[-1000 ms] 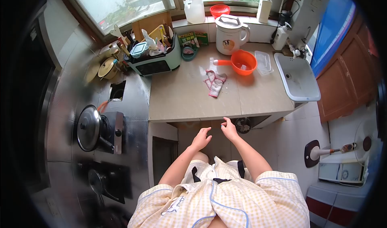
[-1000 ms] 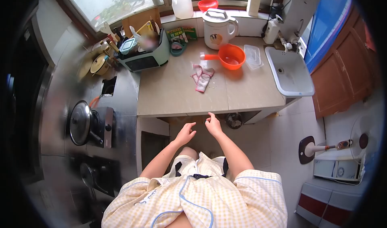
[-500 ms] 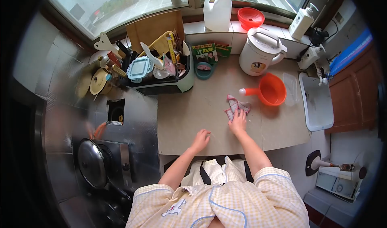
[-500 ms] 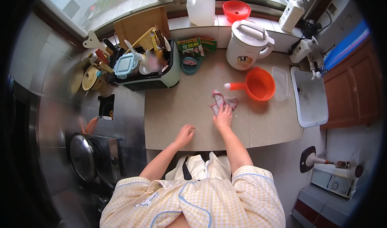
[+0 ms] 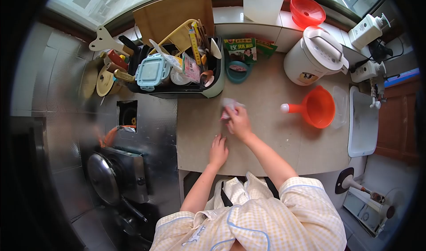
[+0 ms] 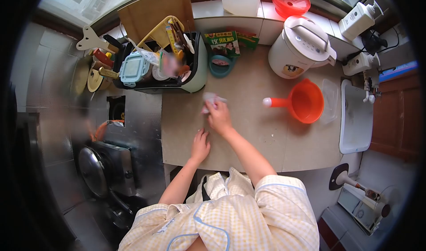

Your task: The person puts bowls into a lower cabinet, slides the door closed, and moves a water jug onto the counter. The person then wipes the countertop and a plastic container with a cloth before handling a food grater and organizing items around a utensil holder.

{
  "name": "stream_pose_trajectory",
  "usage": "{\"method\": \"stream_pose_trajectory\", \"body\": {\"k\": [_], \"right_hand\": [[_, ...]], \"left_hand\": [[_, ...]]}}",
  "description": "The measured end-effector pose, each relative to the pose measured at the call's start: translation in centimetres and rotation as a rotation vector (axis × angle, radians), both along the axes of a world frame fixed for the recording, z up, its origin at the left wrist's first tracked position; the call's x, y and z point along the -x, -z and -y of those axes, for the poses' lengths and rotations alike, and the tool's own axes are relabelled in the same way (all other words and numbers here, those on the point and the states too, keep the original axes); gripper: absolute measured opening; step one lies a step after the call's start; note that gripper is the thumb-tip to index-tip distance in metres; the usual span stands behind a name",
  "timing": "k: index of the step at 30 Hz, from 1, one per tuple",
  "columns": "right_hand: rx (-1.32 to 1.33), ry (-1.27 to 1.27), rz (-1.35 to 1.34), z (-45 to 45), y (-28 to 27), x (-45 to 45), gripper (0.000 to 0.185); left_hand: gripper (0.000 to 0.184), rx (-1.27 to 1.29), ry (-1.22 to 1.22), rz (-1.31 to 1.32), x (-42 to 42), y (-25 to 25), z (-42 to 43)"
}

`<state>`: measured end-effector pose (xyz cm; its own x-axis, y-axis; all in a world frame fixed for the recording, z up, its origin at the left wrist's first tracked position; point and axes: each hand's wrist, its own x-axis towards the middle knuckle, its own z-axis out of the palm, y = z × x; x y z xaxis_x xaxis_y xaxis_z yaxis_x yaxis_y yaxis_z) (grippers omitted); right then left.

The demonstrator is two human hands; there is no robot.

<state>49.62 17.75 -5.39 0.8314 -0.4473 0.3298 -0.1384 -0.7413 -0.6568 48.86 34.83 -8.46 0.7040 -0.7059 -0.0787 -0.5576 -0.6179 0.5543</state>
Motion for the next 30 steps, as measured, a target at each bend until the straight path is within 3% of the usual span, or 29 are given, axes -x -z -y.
{"method": "stream_pose_trajectory", "body": {"k": [2,3,5,9,16,22,25,28,30], "right_hand": [[-0.098,-0.144,-0.267,-1.8,0.1,-2.8,0.055],[-0.115,-0.132,-0.270,-2.4,1.0,-3.1,0.055],[0.182,-0.164,-0.271,-3.2,3.5,-3.5,0.053],[0.348,-0.171,-0.257,-3.5,3.6,-3.8,0.057],[0.084,-0.264,-0.135,-1.7,7.0,-3.5,0.050],[0.183,0.064,-0.300,2.9,7.3,0.4,0.052],[0.238,0.179,-0.429,6.4,6.6,6.1,0.053],[0.087,0.290,-0.495,9.6,7.2,12.8,0.057],[0.208,0.368,-0.586,11.4,6.7,16.9,0.058]], "left_hand": [[0.040,-0.012,0.000,-0.051,-0.3,-0.7,0.1],[0.039,-0.009,-0.008,-0.097,-0.2,-0.8,0.0],[0.039,-0.024,0.014,-0.079,-0.2,-0.6,0.0],[0.043,-0.027,-0.013,-0.033,0.3,-0.6,0.6],[0.051,-0.104,-0.011,0.035,1.9,0.0,1.1],[0.049,-0.097,0.079,-0.035,0.8,-0.3,0.2],[0.048,-0.101,0.061,-0.013,1.1,-0.5,0.5],[0.050,-0.092,0.012,0.031,1.7,-0.4,1.1],[0.052,-0.050,-0.069,0.041,2.1,0.5,1.6]]}}
